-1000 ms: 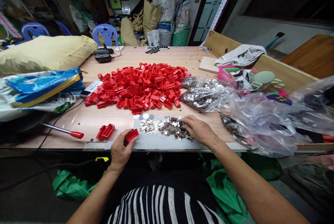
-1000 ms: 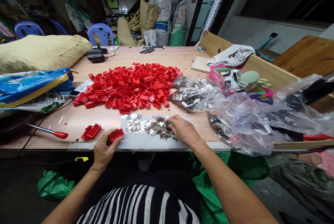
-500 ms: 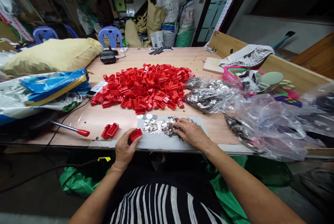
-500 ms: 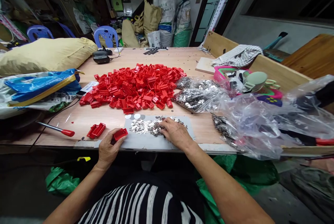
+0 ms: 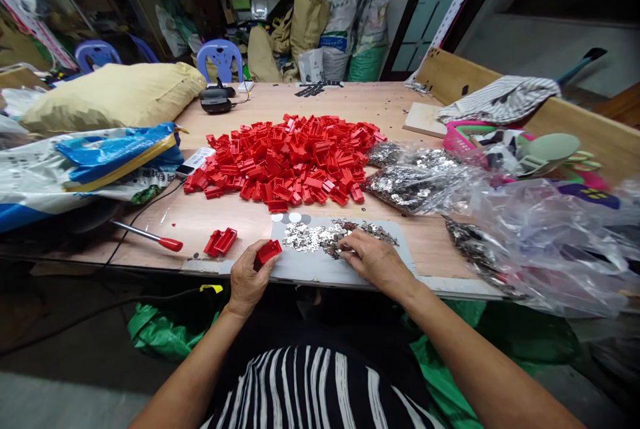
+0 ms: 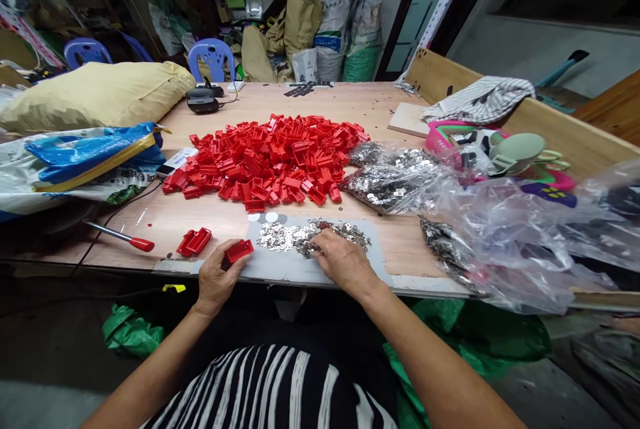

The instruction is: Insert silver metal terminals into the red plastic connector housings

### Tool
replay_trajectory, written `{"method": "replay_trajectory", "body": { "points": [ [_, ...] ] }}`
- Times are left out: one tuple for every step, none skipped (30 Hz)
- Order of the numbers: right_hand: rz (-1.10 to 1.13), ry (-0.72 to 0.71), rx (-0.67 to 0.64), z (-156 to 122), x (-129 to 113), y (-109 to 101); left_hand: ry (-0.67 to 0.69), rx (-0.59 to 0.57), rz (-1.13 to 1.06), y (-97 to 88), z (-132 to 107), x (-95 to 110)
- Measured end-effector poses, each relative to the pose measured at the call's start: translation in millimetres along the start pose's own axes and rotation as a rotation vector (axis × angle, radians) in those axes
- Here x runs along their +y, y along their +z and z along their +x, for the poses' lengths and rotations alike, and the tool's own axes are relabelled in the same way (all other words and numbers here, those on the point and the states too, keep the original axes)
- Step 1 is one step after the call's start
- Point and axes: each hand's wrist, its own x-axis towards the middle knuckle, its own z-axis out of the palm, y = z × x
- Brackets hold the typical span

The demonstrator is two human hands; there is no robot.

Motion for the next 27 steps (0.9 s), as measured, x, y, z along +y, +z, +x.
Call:
{"method": "replay_trajectory", "body": {
  "points": [
    [-0.002,-0.004,-0.014,-1,-4,2,-0.002,0.0,-0.003,-0.1,0,0],
    [-0.005,-0.001,-0.021,-2,-7,4,-0.003,0.001,-0.006,-0.3,0,0],
    [-0.009,0.005,-0.025,-3,-8,5,-0.005,0.001,-0.009,-0.5,-1,0],
    [-0.015,0.012,-0.027,-4,-9,6,-0.006,0.001,-0.012,-0.8,-1,0],
    [-0.023,0.02,-0.026,-5,-8,6,-0.008,0.001,-0.015,-1.1,-1,0],
    [-0.03,0.027,-0.022,-6,-6,6,-0.011,0.001,-0.017,-1.4,-1,0],
    [-0.036,0.033,-0.016,-7,-4,6,-0.011,0.001,-0.019,-1.7,-2,1],
    [-0.042,0.035,-0.009,-8,-2,5,-0.01,0.002,-0.021,-1.8,-2,1],
    [-0.046,0.036,-0.003,-9,0,5,-0.005,0.006,-0.022,-1.8,-2,1],
    [-0.052,0.039,0.001,-10,1,5,-0.001,0.009,-0.023,-1.6,-2,1],
    [-0.056,0.04,0.001,-11,1,5,0.004,0.011,-0.023,-1.3,-2,1],
    [-0.063,0.042,-0.002,-12,1,6,0.007,0.014,-0.024,-0.9,-1,0],
    [-0.07,0.046,-0.008,-12,1,6,0.009,0.016,-0.024,-0.5,-1,0],
    [-0.077,0.049,-0.014,-13,0,7,0.01,0.019,-0.024,-0.3,-1,0],
    [-0.082,0.052,-0.018,-14,-1,7,0.011,0.019,-0.024,-0.1,-1,0],
    [-0.085,0.054,-0.019,-14,-2,7,0.01,0.021,-0.024,-0.1,-1,0],
    [-0.087,0.055,-0.02,-14,-4,7,0.01,0.021,-0.024,-0.2,-1,0],
    [-0.089,0.055,-0.019,-14,-5,7,0.01,0.02,-0.025,-0.5,-1,0],
    [-0.092,0.055,-0.018,-14,-7,7,0.01,0.019,-0.025,-0.8,0,1],
    [-0.098,0.055,-0.016,-13,-8,7,0.008,0.018,-0.025,-1.1,0,1],
    [-0.106,0.054,-0.014,-12,-9,8,0.006,0.019,-0.025,-1.2,0,1],
    [-0.112,0.052,-0.014,-12,-10,8,0.004,0.019,-0.025,-1.3,0,1],
    [-0.116,0.048,-0.012,-11,-11,9,0.002,0.02,-0.025,-1.2,0,2],
    [-0.114,0.043,-0.011,-10,-11,9,-0.001,0.02,-0.026,-1.0,-1,1],
    [-0.106,0.038,-0.008,-9,-10,10,-0.004,0.02,-0.027,-0.8,-1,1],
    [-0.093,0.036,-0.003,-9,-9,10,-0.006,0.019,-0.028,-0.5,-1,1],
    [-0.078,0.038,0.004,-8,-8,10,-0.008,0.018,-0.027,-0.2,-1,1]
  ]
}}
